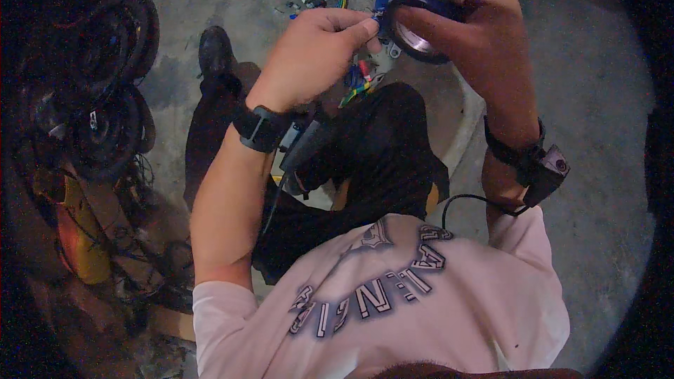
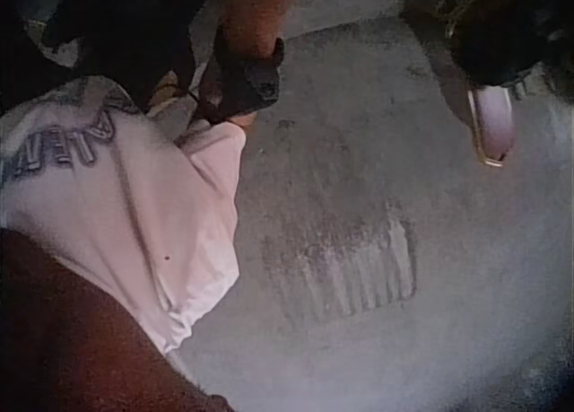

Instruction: Connecting and insulating wires with electrical tape.

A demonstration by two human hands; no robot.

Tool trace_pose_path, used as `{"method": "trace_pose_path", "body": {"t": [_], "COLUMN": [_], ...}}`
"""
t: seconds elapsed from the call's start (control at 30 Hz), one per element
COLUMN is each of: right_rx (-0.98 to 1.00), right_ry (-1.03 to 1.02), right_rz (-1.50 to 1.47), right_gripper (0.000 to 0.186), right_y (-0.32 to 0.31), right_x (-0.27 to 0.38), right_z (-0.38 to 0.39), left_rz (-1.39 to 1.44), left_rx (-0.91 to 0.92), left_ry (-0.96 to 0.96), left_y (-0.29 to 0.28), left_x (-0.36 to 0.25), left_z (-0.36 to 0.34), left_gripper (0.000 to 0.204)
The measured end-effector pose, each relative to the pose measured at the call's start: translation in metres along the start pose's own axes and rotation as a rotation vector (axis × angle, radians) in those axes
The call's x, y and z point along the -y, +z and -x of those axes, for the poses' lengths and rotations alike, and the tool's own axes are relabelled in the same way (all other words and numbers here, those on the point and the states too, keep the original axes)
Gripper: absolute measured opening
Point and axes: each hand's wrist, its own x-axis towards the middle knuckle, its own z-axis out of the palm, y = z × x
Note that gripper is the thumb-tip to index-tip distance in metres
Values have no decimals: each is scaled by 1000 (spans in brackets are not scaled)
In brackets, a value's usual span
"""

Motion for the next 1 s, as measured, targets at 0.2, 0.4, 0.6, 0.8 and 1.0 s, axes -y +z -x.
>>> {"method": "trace_pose_path", "body": {"t": [0.2, 0.4, 0.6, 0.8, 1.0], "right_rx": [-20, 155, 218, 287, 611], "right_ry": [-23, 158, 91, -76, 46], "right_rz": [131, 179, 111, 390, 641], "right_gripper": [25, 24, 27, 22, 21], "right_y": [1, -23, -15, 3, 19], "right_x": [10, 42, 22, 5, -16], "right_z": [-16, -58, -79, -93, -144], "left_rz": [7, 19, -179, -318, -496], "left_rx": [30, -3, -28, -25, -34], "left_ry": [-26, 137, 180, 264, 402], "left_y": [2, -5, -6, -4, 1], "left_x": [-6, -4, 1, 10, 17], "left_z": [-2, -7, -14, -17, -24], "left_gripper": [26, 28, 27, 24, 23]}}
